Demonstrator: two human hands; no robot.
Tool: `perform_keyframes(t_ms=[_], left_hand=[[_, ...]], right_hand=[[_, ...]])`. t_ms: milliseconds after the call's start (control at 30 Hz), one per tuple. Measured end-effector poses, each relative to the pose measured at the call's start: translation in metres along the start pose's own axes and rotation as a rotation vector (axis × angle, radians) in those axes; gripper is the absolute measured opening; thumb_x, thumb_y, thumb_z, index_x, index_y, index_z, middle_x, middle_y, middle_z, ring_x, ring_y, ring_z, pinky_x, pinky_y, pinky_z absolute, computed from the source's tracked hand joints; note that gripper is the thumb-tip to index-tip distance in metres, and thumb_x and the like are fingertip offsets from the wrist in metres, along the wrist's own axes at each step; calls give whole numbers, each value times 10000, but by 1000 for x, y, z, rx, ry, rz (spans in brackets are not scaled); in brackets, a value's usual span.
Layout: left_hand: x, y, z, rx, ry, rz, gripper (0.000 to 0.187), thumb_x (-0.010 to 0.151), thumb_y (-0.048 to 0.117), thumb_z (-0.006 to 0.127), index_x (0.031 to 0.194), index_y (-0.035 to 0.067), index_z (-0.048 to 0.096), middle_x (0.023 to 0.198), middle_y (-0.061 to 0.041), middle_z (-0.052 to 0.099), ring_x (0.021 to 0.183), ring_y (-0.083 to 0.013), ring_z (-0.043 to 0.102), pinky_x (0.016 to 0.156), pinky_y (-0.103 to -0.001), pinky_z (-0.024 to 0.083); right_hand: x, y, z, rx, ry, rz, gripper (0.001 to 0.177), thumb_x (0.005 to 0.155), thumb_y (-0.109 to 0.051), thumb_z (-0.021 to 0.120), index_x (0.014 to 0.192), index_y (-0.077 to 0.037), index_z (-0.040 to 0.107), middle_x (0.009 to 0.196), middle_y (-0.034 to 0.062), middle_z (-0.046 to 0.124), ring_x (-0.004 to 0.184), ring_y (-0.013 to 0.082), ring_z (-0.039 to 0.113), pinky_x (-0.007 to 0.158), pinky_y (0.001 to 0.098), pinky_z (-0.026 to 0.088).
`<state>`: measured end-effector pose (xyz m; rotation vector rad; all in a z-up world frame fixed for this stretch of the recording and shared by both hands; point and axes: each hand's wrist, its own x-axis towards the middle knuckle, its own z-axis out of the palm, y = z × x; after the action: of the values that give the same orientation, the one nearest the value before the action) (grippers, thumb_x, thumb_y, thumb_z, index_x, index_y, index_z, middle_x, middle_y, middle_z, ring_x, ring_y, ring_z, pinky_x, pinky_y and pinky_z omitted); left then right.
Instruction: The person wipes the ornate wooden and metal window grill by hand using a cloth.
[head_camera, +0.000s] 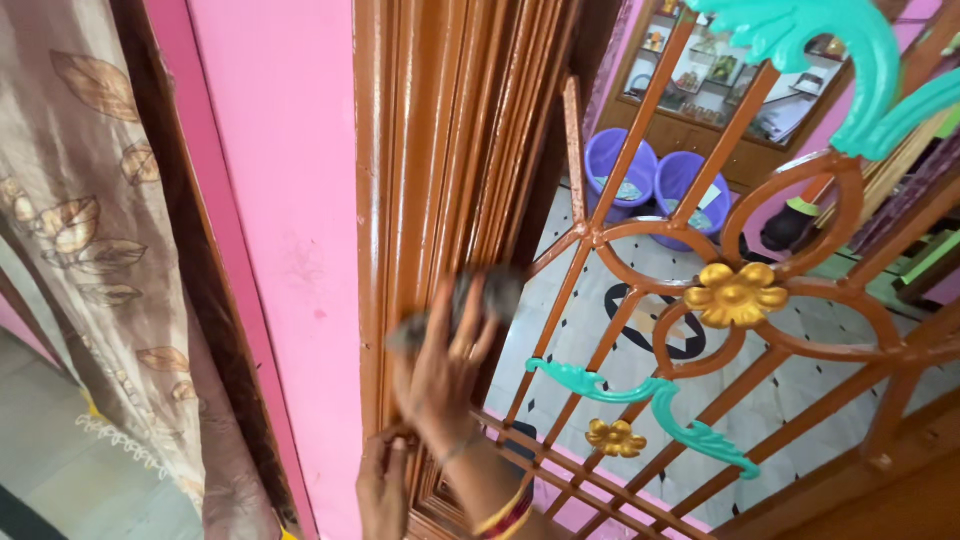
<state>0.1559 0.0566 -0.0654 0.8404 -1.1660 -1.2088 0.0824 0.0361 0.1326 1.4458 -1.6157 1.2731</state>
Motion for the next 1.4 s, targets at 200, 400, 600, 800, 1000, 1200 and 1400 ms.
perform_keyframes(t_ms=[200,400,600,800,1000,1200,1400], left_hand=[[17,-101,-40,-50,-69,-249,641,1058,528,375,1206,-8,696,1176,-207,714,1070,-259,673,930,-363,526],[5,-162,-25,-161,-119,-640,699,999,586,329,1327,51,636,1247,-146,720,1114,-295,687,948,-410,528],[-3,-90,2,-128,-263,-597,840,980,666,218,1344,30,627,1232,-177,737,1142,-265,708,1000,-394,525],[-1,-90,6,-220,-263,-633,826,982,672,226,1394,68,611,1246,-152,703,1013,-253,645,934,-404,501],[-2,-131,20,-339,-331,-748,869,921,721,225,1417,89,556,1286,-115,712,1024,-245,689,894,-361,534],[1,-121,62,-475,-257,-740,794,930,671,301,1436,89,492,1288,-158,693,1070,-267,714,880,-419,570],[3,-116,62,-356,-302,-812,836,951,692,248,1404,40,510,1164,-203,737,977,-318,720,806,-411,547]], right_hand=[[-262,87,77,-37,-390,42,874,953,-461,678,1565,-1,257,1578,324,253,1484,452,234,1166,663,167],[-256,81,24,388,-394,370,778,797,-131,776,1498,-103,440,1588,322,202,1455,450,263,1122,581,384],[-51,54,0,732,138,264,697,1003,-24,520,1595,11,153,1703,340,94,1435,418,494,838,424,618],[-92,59,-5,461,-286,553,775,985,-62,539,1618,-42,92,1313,197,591,1083,289,677,912,362,597],[-176,109,-7,150,3,52,488,945,-36,548,1431,2,520,1349,316,608,1225,465,621,1018,451,536],[-230,159,-1,89,352,254,403,834,-123,577,1235,-91,598,1203,124,669,1043,307,702,1026,408,544],[-179,138,-89,566,505,625,717,674,-19,719,1331,-45,434,1345,139,558,1200,262,613,1046,396,482]])
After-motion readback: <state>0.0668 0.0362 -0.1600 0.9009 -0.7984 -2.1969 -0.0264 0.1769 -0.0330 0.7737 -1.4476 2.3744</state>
